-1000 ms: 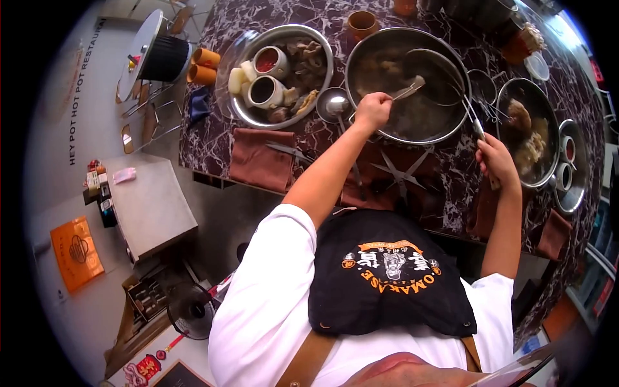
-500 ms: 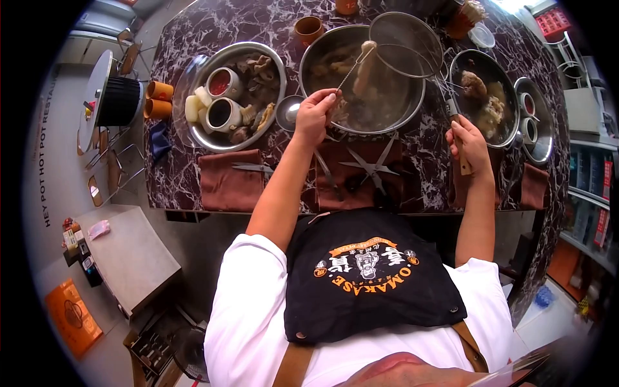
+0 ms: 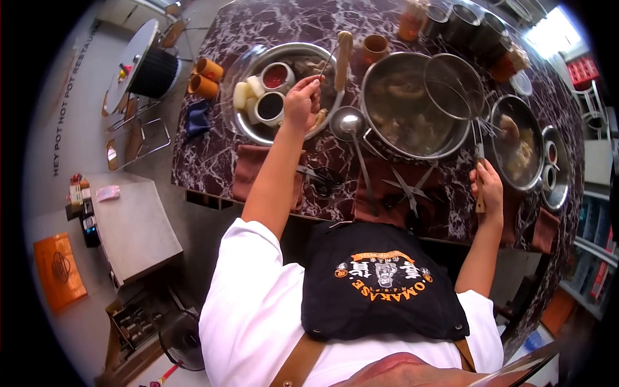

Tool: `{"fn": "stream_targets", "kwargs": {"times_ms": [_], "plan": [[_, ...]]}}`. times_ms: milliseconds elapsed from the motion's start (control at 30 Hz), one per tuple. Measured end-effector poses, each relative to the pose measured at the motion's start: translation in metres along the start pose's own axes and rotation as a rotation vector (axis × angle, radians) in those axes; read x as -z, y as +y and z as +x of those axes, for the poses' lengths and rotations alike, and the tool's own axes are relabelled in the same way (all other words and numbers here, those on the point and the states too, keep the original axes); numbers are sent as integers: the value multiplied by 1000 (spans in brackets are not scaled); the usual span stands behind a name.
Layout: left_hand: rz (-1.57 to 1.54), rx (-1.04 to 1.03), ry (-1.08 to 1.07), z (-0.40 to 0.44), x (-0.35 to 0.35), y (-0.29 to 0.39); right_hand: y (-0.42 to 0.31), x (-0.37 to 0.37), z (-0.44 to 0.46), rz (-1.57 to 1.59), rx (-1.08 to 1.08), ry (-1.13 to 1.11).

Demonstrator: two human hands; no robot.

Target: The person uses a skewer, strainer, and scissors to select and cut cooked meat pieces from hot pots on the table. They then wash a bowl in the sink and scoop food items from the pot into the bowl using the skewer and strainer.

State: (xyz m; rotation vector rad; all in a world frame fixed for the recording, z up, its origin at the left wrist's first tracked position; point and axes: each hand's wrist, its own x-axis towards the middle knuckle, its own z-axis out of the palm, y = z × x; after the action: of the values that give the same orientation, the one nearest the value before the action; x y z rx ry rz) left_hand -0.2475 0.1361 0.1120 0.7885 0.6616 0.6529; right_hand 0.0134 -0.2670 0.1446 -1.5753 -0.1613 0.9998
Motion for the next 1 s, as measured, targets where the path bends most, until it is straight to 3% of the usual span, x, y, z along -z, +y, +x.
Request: {"fn": "stream_targets", "kwargs": {"times_ms": [200,233,333,400,433,500,733,800,1000], "plan": [[324,-87,121,67,67,28,5,5,3,-4,-29,1],[317,-88,125,82,78,21,5,7,3,-14,-38,9],[701,-198,236,116,110,-10,0,7,1,-24,-71,53],[1013,-178,282,120,126,-37,-1,9,4,-44,-79,52],[1039,29,338,121,133,-52,-1,10,6,-53,-79,67],[1104,-56,338,118,144,-83,-3,11,10,-57,-71,66],[1179,-7,451,96,139,-90,-3,0,24,-72,-56,33],[1349,11,494,79,127,-75,-2,-6,25,-47,-50,23],[1562,99,409,58,105,-61,9,-8,31,-47,-66,-15]]}}
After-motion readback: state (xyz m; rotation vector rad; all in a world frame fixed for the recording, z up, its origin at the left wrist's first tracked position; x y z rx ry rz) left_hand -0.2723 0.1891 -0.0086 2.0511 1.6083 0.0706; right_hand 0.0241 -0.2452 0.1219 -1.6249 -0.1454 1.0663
